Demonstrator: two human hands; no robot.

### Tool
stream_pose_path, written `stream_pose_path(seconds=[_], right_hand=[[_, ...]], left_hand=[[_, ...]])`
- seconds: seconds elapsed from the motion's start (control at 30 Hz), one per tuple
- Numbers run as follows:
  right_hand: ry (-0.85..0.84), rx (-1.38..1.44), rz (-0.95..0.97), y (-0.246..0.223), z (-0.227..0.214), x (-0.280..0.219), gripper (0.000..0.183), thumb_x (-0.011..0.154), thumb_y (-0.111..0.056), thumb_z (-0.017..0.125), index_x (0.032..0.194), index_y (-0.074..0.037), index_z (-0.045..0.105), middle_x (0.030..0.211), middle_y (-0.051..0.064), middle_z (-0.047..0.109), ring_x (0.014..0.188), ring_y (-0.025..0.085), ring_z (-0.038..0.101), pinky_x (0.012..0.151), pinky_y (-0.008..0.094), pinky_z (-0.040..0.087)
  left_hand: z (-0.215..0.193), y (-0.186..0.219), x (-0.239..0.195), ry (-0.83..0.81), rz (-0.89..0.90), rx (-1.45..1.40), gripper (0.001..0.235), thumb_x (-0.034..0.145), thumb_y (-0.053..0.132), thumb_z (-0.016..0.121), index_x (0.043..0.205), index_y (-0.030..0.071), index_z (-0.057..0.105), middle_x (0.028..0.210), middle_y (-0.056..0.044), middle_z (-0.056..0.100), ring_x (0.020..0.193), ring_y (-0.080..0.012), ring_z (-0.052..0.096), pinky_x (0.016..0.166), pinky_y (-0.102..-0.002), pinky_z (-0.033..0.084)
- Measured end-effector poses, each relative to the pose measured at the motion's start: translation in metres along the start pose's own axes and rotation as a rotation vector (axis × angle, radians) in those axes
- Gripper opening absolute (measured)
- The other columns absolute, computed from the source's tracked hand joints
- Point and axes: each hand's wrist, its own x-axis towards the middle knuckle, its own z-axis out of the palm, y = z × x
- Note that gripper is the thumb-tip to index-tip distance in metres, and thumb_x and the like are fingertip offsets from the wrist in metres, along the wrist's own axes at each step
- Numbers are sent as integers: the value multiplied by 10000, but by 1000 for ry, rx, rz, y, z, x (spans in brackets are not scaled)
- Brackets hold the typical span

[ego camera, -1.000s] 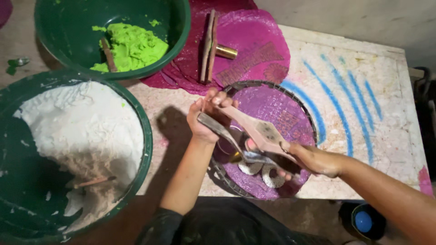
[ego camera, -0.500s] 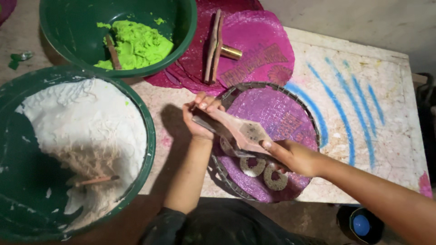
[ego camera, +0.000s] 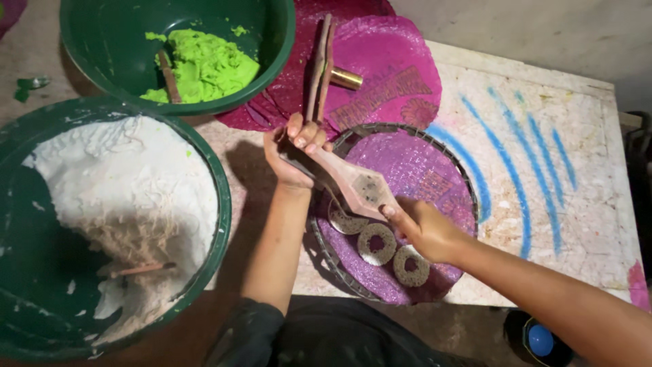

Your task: The person makes traditional cakes by hand and with molds, alternating between filling small molds with green dough and pressing a larger mold into white flour.

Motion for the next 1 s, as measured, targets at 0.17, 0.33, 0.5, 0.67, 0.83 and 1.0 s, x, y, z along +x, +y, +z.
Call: stream_pose_path(seconds=[0.17, 0.33, 0.5, 0.67, 0.83, 1.0], right_hand=[[-95, 129, 54, 11, 11, -4, 780, 996, -642, 316, 1012, 51, 673, 640, 64, 595, 583, 180, 633, 608, 378, 564], [-84, 58, 217, 64, -9, -17, 689, 919, -689, 284, 1255, -171, 590, 659, 45, 604, 615, 179, 633, 599, 350, 603], [49, 357, 185, 138, -23, -48, 845, 1021, -680, 206, 982, 29, 663, 717, 117, 613, 624, 264, 549, 564, 409, 496], [205, 771, 33, 170, 1, -68, 828, 950, -692, 154, 1087, -14, 610, 832, 127, 666, 755, 217, 643, 696, 397, 554], [231, 984, -170, 173, 16, -85, 900, 977, -750, 158, 1277, 0, 554, 869, 122, 604, 745, 213, 535, 639, 371, 421], [295, 1053, -52, 179, 21, -81, 863, 949, -725, 124, 1325, -51, 511, 879, 117, 609, 753, 227, 550, 654, 381, 417]], left_hand=[[11, -11, -22, 132, 27, 0, 274, 1014, 421, 493, 969, 154, 536, 860, 21, 536, 864, -159, 563, 942, -422, 541], [26, -39, -37, 402, -57, 232, 432, 916, 441, 510, 1101, 68, 628, 1039, -76, 678, 1045, -292, 649, 992, -478, 512], [51, -25, -49, 179, -609, 1740, 697, 862, 258, 685, 1471, 42, 424, 1463, -176, 488, 1392, -368, 453, 1188, -494, 351], [78, -28, -67, -133, -984, 2132, 1140, 654, 206, 917, 1552, 112, 221, 1536, -198, 344, 1458, -394, 285, 1194, -506, 255], [73, -22, -50, -103, -923, 1957, 1127, 653, 222, 906, 1559, 97, 247, 1579, -214, 368, 1501, -392, 267, 1220, -490, 272], [28, -37, -6, -78, -1100, 2126, 1206, 698, 353, 921, 1563, -5, 161, 1624, -252, 220, 1533, -416, 109, 1237, -514, 147]])
